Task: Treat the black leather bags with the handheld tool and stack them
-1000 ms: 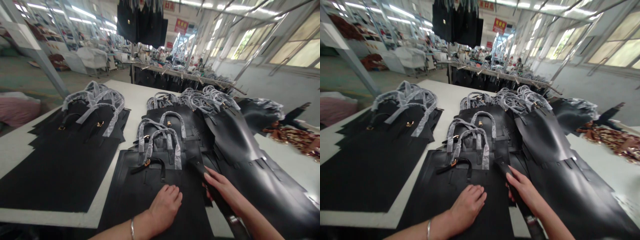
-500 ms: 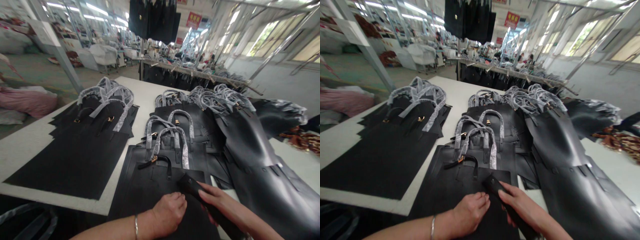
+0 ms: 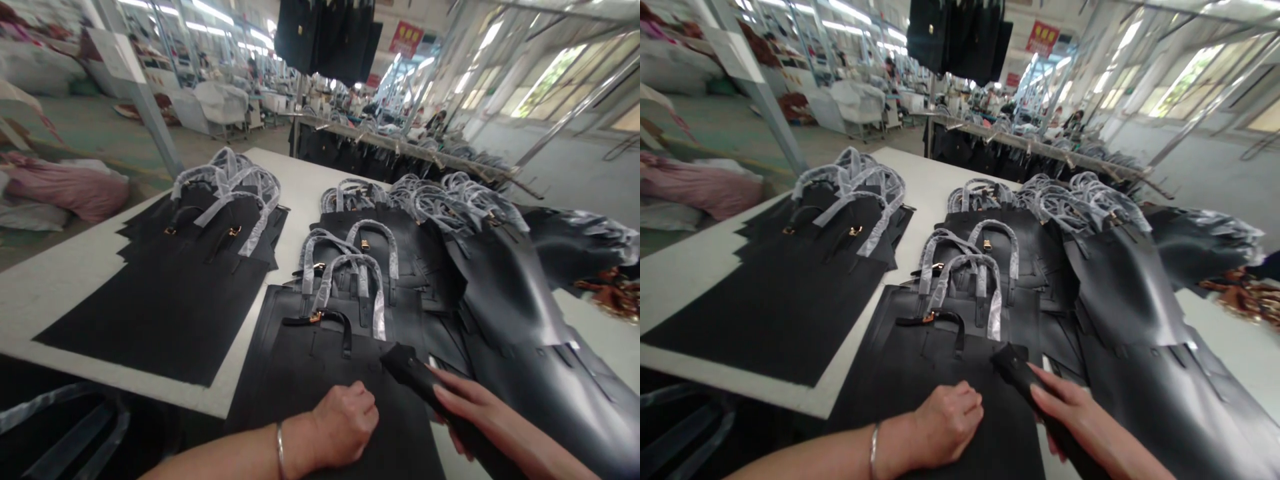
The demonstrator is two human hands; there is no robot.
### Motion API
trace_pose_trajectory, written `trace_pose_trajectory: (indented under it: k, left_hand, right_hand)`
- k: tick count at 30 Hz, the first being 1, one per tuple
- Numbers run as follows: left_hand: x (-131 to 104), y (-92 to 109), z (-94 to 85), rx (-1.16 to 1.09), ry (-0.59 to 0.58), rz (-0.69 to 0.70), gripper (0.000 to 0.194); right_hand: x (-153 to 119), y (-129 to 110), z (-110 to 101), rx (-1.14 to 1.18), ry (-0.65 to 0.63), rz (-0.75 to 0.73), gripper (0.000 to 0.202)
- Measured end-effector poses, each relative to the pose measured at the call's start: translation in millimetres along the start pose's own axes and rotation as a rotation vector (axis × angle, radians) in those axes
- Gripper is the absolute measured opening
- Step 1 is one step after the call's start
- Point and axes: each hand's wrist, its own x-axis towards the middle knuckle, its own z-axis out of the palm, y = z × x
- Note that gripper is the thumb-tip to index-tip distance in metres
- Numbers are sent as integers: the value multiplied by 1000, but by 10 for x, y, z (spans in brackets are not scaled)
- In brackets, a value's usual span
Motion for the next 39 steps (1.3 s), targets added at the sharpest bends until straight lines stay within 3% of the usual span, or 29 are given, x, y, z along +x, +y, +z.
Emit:
trace_pose_trajectory:
  k: [3,6,9,13,21,31,39]
  left_hand:
    - [-10,-2,-9,6,38,-10,9]
    - [-7,0,1,5,73,-9,12]
    - [3,0,26,18,103,-4,13]
    - [4,-7,60,16,131,-12,13]
    - [-11,-1,48,6,159,8,14]
    - [-14,-27,59,48,90,77,13]
    - [-21,-11,73,35,87,77,14]
  right_hand:
    - [-52,173,-13,4,-80,108,71]
    - [2,209,63,42,-126,109,66]
    - [142,116,164,78,-125,-12,70]
    - [188,-27,180,86,-3,-119,78]
    - [-32,53,44,-51,8,71,76]
    - [216,-144,317,-73,-110,-84,77]
    - [228,-235,402,-157,-75,-67,83]
